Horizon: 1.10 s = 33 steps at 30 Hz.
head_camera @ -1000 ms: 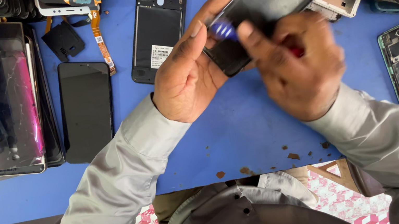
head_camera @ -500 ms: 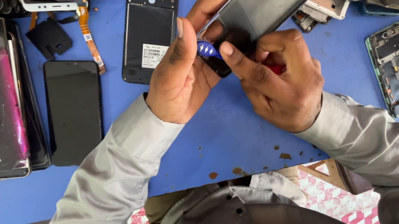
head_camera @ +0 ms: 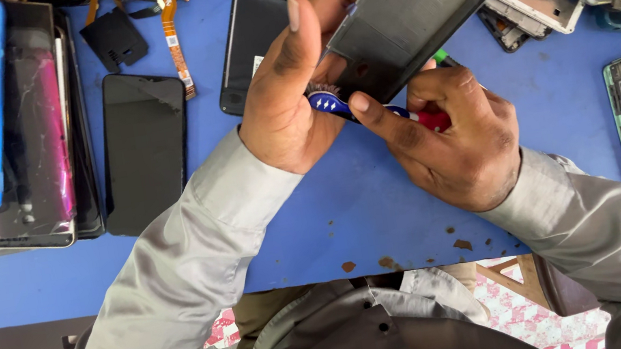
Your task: The person holds a phone back housing and scrubs its inner surface with a toothbrush, then uses a screwdriver to pry and work along the housing edge. They then handle a phone with a cracked screen, press the frame and screen together, and press along the edges of the reassembled phone.
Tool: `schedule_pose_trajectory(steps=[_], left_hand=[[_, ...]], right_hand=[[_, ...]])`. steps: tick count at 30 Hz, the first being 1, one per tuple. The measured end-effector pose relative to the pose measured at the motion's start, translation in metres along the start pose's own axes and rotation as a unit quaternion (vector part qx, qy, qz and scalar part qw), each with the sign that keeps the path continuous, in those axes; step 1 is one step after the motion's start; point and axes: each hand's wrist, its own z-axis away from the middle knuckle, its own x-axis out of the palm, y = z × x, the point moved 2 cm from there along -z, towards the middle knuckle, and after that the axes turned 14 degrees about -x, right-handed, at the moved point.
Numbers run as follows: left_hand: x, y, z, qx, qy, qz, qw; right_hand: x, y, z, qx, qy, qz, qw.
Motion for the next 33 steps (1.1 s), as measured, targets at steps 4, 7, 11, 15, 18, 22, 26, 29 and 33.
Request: schedule_pose_trajectory(steps=[4,7,11,15,18,22,26,29,33], left_hand=[[-0.004,0.007,0.003,0.02,0.004,-0.024,0.999],[-0.009,0.015,0.008,0.021,0.002,-0.033,0.999],[-0.013,0.021,0.008,0.023,0.014,-0.077,0.997],[-0.017,0.022,0.008,0.031,0.024,-0.124,0.991],[-0.015,0.016,0.006,0.047,0.029,-0.073,0.996],[-0.009,0.007,0.001,0.028,0.05,0.001,0.998],[-0.001,0.006,-0.001,0.021,0.093,0.032,0.995],[-0.003,0.01,-0.002,-0.022,0.145,0.086,0.985],[0.004,0.009,0.001,0.002,0.139,0.048,0.989]], right_hand=[[-0.004,0.0,-0.006,-0.021,-0.011,-0.003,1.0],[-0.008,0.001,-0.012,-0.02,-0.019,-0.003,1.0],[-0.017,0.006,-0.018,-0.027,-0.028,0.024,0.999],[-0.027,0.013,-0.019,-0.031,-0.037,0.063,0.997],[-0.029,0.017,-0.016,-0.001,-0.029,0.116,0.993],[-0.018,0.02,-0.012,0.002,0.015,0.113,0.993],[-0.006,0.024,-0.008,-0.084,0.033,0.057,0.994],[-0.005,0.034,-0.003,-0.001,0.022,0.099,0.995],[-0.004,0.039,-0.002,-0.003,0.069,0.081,0.994]])
